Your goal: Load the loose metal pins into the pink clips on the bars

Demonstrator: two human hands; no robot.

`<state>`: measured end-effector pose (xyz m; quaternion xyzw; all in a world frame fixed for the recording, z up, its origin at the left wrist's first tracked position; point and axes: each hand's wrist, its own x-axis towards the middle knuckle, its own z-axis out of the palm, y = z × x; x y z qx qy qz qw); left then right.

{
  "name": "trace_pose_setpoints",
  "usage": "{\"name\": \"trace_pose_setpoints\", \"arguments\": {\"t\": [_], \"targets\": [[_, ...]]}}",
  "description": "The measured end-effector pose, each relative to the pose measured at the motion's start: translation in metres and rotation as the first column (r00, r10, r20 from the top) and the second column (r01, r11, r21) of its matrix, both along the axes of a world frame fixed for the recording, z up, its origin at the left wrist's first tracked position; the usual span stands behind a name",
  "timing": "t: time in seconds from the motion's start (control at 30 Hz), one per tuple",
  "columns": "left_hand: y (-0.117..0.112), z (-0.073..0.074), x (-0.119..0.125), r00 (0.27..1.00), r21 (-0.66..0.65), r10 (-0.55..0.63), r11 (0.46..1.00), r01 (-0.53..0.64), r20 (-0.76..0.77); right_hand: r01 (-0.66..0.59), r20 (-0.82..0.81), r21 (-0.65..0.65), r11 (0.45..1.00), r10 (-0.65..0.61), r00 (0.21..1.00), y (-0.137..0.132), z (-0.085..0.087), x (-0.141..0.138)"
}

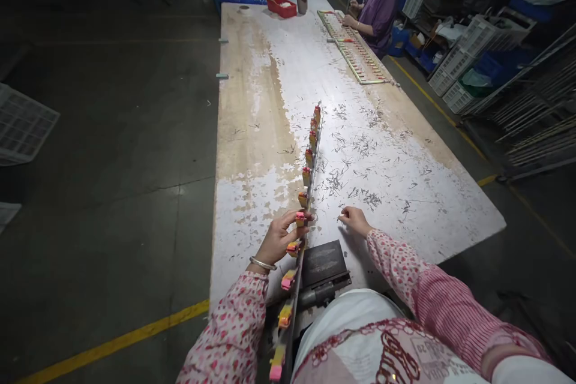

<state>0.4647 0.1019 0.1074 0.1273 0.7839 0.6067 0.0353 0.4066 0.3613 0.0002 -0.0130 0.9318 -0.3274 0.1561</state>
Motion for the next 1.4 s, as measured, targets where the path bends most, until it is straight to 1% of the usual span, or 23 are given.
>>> {"name": "trace_pose_setpoints", "arguments": {"t": [0.07,0.17,0.27,0.33,0.37,0.4,0.43,0.47,0.5,0.53,0.57,0.6,0.63,0.67,0.7,0.73,0.77,0.8,0.87,0.93,1.03,1.2,1.4], "targets": [[0.000,-0.003,0.000,1.000,0.007,-0.004,1.000,0.004,0.016,0.031,0.000,0.019,0.999,-0.031,1.000,-0.004,-0.018,0.007],[0.003,-0.006,0.000,1.000,-0.003,-0.018,1.000,0.018,0.017,0.044,-0.013,-0.009,0.999,-0.044,0.999,-0.012,-0.030,0.015],[0.007,-0.006,-0.002,1.000,-0.028,-0.023,0.999,0.023,0.002,0.028,0.000,-0.080,0.996,-0.028,1.000,-0.015,-0.031,0.016],[0.009,-0.007,-0.004,1.000,-0.031,-0.016,0.999,0.015,-0.021,0.009,0.025,-0.142,0.990,-0.005,1.000,-0.013,-0.023,0.015],[0.010,-0.007,-0.004,0.999,-0.029,-0.015,0.999,0.014,-0.036,-0.003,0.035,-0.168,0.986,0.009,0.999,-0.013,-0.015,0.015],[0.011,-0.007,-0.005,0.999,-0.025,-0.016,1.000,0.015,-0.050,-0.014,0.040,-0.212,0.977,0.023,0.999,-0.013,-0.004,0.015],[0.011,-0.007,-0.005,0.998,-0.024,-0.019,1.000,0.017,-0.060,-0.025,0.035,-0.288,0.957,0.037,0.999,-0.013,0.012,0.016],[0.012,-0.007,-0.005,0.998,-0.026,-0.019,1.000,0.018,-0.066,-0.038,0.017,-0.384,0.923,0.048,0.999,-0.015,0.031,0.017],[0.012,-0.007,-0.005,0.997,-0.030,-0.019,0.999,0.017,-0.069,-0.053,-0.015,-0.510,0.858,0.052,0.999,-0.018,0.054,0.019],[0.012,-0.006,-0.005,0.997,-0.037,-0.016,0.999,0.014,-0.070,-0.081,-0.062,-0.642,0.762,0.053,0.997,-0.021,0.079,0.021],[0.013,-0.005,-0.004,0.997,-0.045,-0.014,0.999,0.011,-0.070,-0.118,-0.125,-0.710,0.695,0.041,0.991,-0.026,0.104,0.023],[0.013,-0.005,-0.004,0.997,-0.053,-0.010,0.999,0.006,-0.074,-0.169,-0.201,-0.730,0.662,0.028,0.979,-0.031,0.129,0.025],[0.014,-0.004,-0.004,0.997,-0.060,-0.007,0.998,0.002,-0.080,-0.228,-0.283,-0.715,0.661,0.025,0.959,-0.037,0.151,0.028],[0.014,-0.003,-0.004,0.996,-0.066,-0.003,0.998,-0.002,-0.089,-0.279,-0.364,-0.683,0.675,0.017,0.931,-0.043,0.169,0.030],[0.015,-0.003,-0.003,0.995,-0.068,-0.001,0.998,-0.006,-0.097,-0.321,-0.435,-0.641,0.697,0.015,0.900,-0.048,0.182,0.032],[0.015,-0.003,-0.003,0.994,-0.069,0.004,0.998,-0.011,-0.106,-0.354,-0.495,-0.597,0.720,0.017,0.869,-0.054,0.190,0.033],[0.016,-0.004,-0.003,0.994,-0.068,0.008,0.998,-0.016,-0.112,-0.377,-0.541,-0.555,0.741,0.023,0.841,-0.058,0.194,0.035],[0.016,-0.005,-0.003,0.993,-0.065,0.012,0.998,-0.019,-0.114,-0.393,-0.574,-0.519,0.759,0.032,0.818,-0.062,0.194,0.036],[0.016,-0.007,-0.004,0.993,-0.059,0.019,0.998,-0.026,-0.113,-0.410,-0.610,-0.463,0.786,0.054,0.791,-0.067,0.189,0.037],[0.016,-0.008,-0.004,0.994,-0.050,0.025,0.998,-0.030,-0.109,-0.412,-0.617,-0.435,0.801,0.068,0.784,-0.068,0.182,0.038],[0.016,-0.007,-0.004,0.994,-0.043,0.019,0.999,-0.024,-0.108,-0.394,-0.615,-0.439,0.807,0.050,0.787,-0.069,0.179,0.037],[0.016,-0.004,-0.004,0.995,-0.028,0.002,1.000,-0.005,-0.100,-0.392,-0.612,-0.454,0.800,0.039,0.790,-0.071,0.183,0.036],[0.017,-0.007,-0.004,0.992,0.000,0.012,1.000,-0.012,-0.122,-0.362,-0.598,-0.482,0.798,0.002,0.801,-0.072,0.186,0.037]]}}
